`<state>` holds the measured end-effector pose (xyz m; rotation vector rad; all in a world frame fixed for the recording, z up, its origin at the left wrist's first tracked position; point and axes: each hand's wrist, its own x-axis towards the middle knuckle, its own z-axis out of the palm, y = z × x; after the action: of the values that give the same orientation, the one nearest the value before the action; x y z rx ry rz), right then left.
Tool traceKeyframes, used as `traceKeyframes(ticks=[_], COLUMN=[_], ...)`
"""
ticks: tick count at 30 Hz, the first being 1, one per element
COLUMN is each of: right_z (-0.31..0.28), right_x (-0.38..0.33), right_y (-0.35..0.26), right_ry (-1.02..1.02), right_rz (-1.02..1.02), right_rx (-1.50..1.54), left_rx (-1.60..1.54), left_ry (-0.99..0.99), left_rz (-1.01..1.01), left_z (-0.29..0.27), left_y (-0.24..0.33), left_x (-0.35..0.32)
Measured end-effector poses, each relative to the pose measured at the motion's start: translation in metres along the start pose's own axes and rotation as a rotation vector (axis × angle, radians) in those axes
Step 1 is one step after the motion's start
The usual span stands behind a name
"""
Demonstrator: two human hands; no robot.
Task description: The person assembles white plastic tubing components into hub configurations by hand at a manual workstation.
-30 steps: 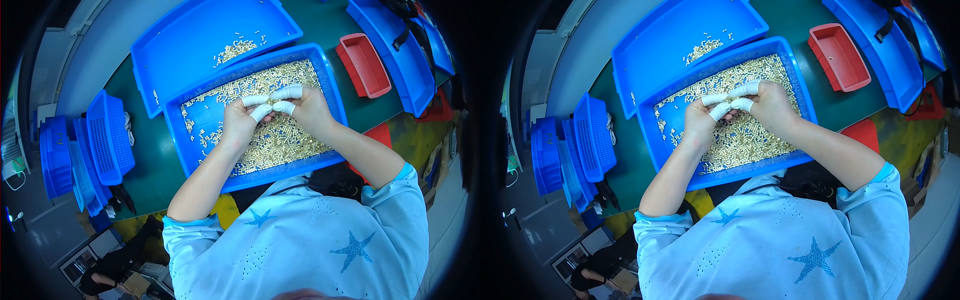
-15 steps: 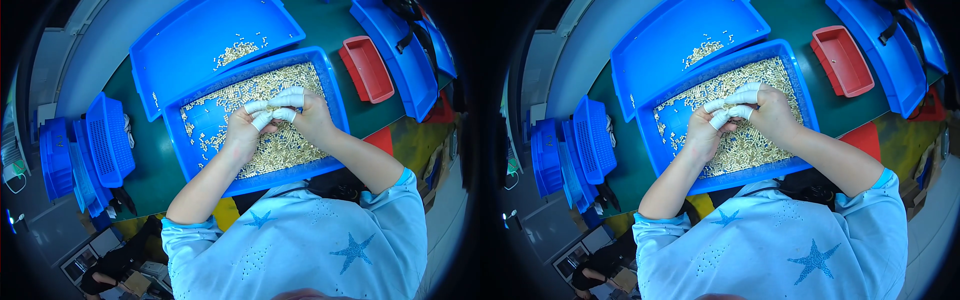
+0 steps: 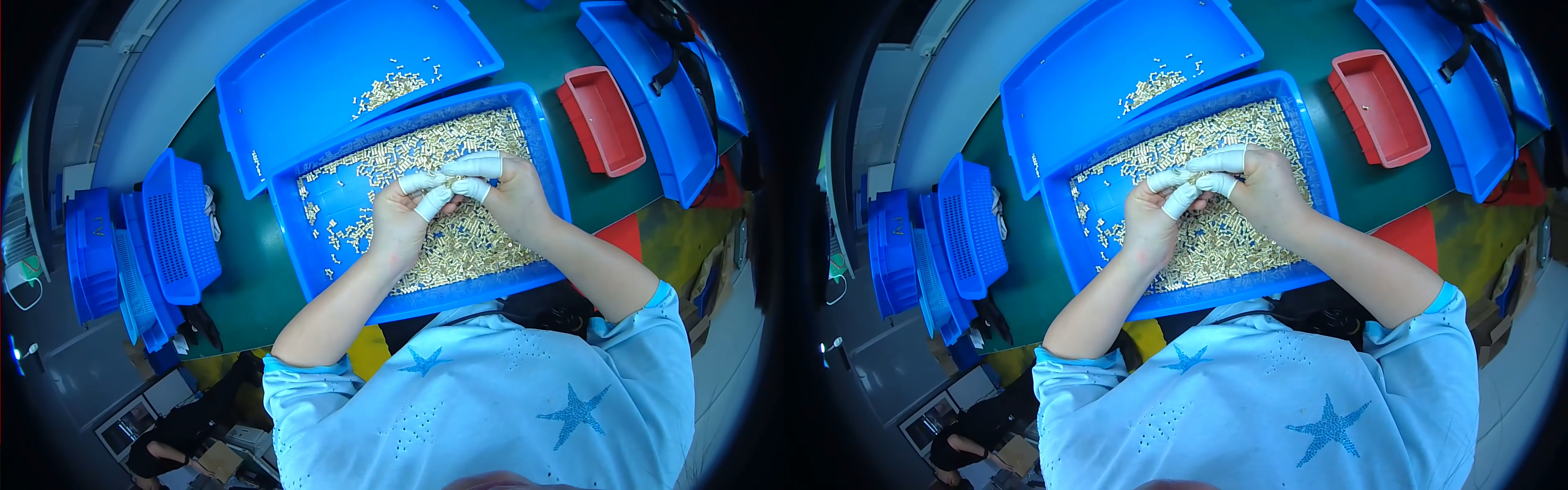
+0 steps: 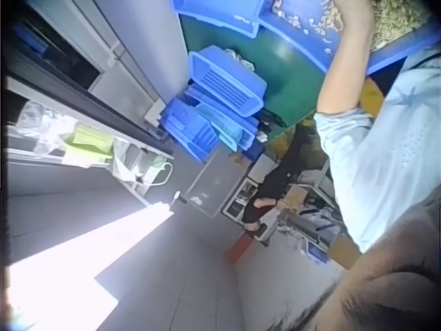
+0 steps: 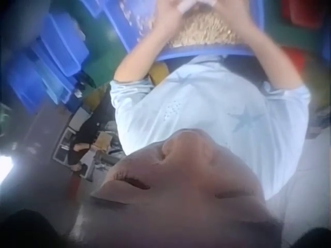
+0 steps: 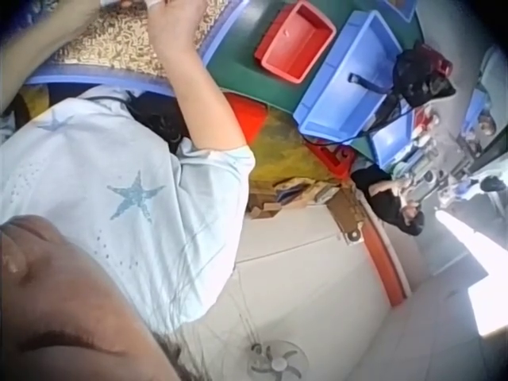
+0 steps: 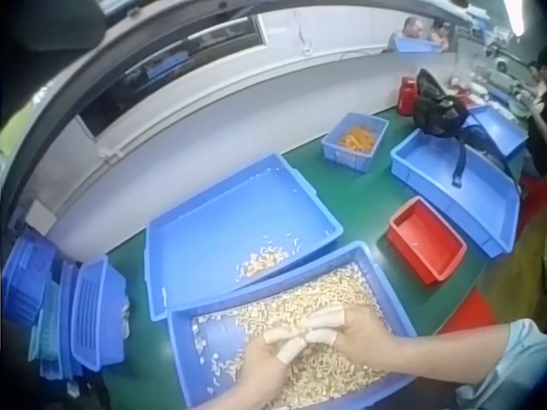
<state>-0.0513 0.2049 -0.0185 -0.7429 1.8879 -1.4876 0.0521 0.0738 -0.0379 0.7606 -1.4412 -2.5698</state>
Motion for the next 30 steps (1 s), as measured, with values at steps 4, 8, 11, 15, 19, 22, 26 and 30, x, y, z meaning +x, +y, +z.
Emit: traceKeyframes(ticks=[4,8,11,15,19,22,26,30], right_z=[0.001,0.002,0.003,0.002,-0.005,-0.002,0.009,0.009], right_x=[-0.001,0.0,-0.001,0.001,0.002,-0.003,-0.001,-0.001], right_y=[0.0,0.002,0.003,0.0,-0.008,0.003,0.011,0.013], right_ry=[0.019,0.026,0.05,0.021,0.004,0.093,0.179,0.178], right_rz=[0.007,-0.023,-0.064,0.118,0.142,-0.143,-0.318,-0.357], right_rx=[-0.051,-0.036,-0.078,0.056,0.091,-0.139,-0.274,-0.187], left_rx=[0.081,0.045,0.021,0.089,0.134,0.166,0.08,0.026], left_ry=[0.028,0.044,0.066,0.083,0.076,0.097,0.054,-0.01], left_rz=[0.094,0.042,0.018,0.095,0.113,-0.005,-0.088,-0.063], left_z=[0.004,0.004,0.004,0.001,0.005,0.004,-0.005,-0.005], left_y=[-0.001,0.0,0.003,0.001,0.001,0.002,0.003,-0.002], left_x=[-0.002,-0.001,-0.002,-0.001,0.001,0.003,0.003,0.002])
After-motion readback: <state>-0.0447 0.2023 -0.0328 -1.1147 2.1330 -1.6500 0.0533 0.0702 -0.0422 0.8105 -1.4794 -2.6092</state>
